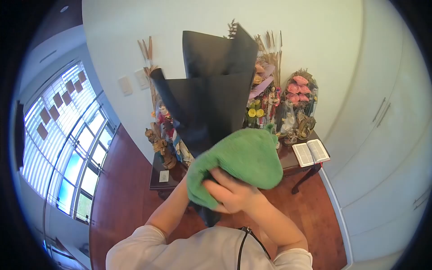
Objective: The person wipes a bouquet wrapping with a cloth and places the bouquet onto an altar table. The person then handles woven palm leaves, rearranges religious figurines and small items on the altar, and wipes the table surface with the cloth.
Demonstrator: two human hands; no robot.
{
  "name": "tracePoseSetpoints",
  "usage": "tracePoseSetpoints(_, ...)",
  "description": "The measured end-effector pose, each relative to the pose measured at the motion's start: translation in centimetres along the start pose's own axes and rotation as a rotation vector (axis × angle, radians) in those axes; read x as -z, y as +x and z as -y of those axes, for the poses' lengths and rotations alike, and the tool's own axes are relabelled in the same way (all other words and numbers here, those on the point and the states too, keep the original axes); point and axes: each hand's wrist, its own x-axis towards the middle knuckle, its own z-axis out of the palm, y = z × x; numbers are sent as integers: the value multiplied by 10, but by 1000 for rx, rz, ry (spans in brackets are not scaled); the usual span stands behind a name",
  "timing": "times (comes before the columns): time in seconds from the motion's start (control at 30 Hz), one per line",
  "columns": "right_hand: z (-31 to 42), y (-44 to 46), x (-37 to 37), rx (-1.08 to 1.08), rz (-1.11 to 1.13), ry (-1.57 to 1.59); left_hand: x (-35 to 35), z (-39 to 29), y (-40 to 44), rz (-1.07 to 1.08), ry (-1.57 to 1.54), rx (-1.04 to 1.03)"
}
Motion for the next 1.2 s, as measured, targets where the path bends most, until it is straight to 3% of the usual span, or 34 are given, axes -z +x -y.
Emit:
tracePoseSetpoints(0.03,-4,7,0,4,33,-74,5,5,-1,28,-56,23)
tracePoseSetpoints(0.07,-11,12,0,-1,32,-78,4,4,-1,26,296,-126)
tracePoseSetpoints(0.17,-29,26,5,40,64,-226,-14,-21,-8,130,896,-214)
tracePoseSetpoints(0.23,-36,43,18,-117,22,-241,-36,-32,-11,99,356,-133)
tracePoseSetpoints(0.37,-66,81,50,-210,-283,-401,-24,-31,-14,96,395,-81)
tracePoseSetpoints(0.47,-78,87,63,-437,-711,-75,-15,-32,-20,84,407,-39)
tracePoseSetpoints(0.5,-90,61,70,-535,-747,134,-11,-32,-21,65,416,-27)
tracePoseSetpoints(0.53,-80,52,69,-532,-735,136,-3,-29,-19,59,407,-31)
tracePoseSetpoints(0.63,-56,42,67,-403,-879,587,7,-21,-15,95,563,2)
tracePoseSetpoints(0.73,-22,79,75,-159,-371,-268,-6,-33,-16,52,662,49)
tracePoseSetpoints(0.77,-32,71,68,-120,-342,-244,-8,-35,-17,97,600,7)
tracePoseSetpoints(0.87,-77,40,50,-214,-415,176,-4,-36,-20,218,487,-14)
tracePoseSetpoints(0.93,-72,38,62,-460,-561,356,7,-35,-26,316,393,-13)
tracePoseSetpoints(1.1,-127,16,80,-672,-829,244,25,-22,-26,269,259,51)
tracePoseSetpoints(1.17,-119,18,93,-699,-1005,925,29,-17,-23,233,229,58)
tracePoseSetpoints(1.2,-108,23,93,-712,-1080,890,30,-14,-22,216,218,60)
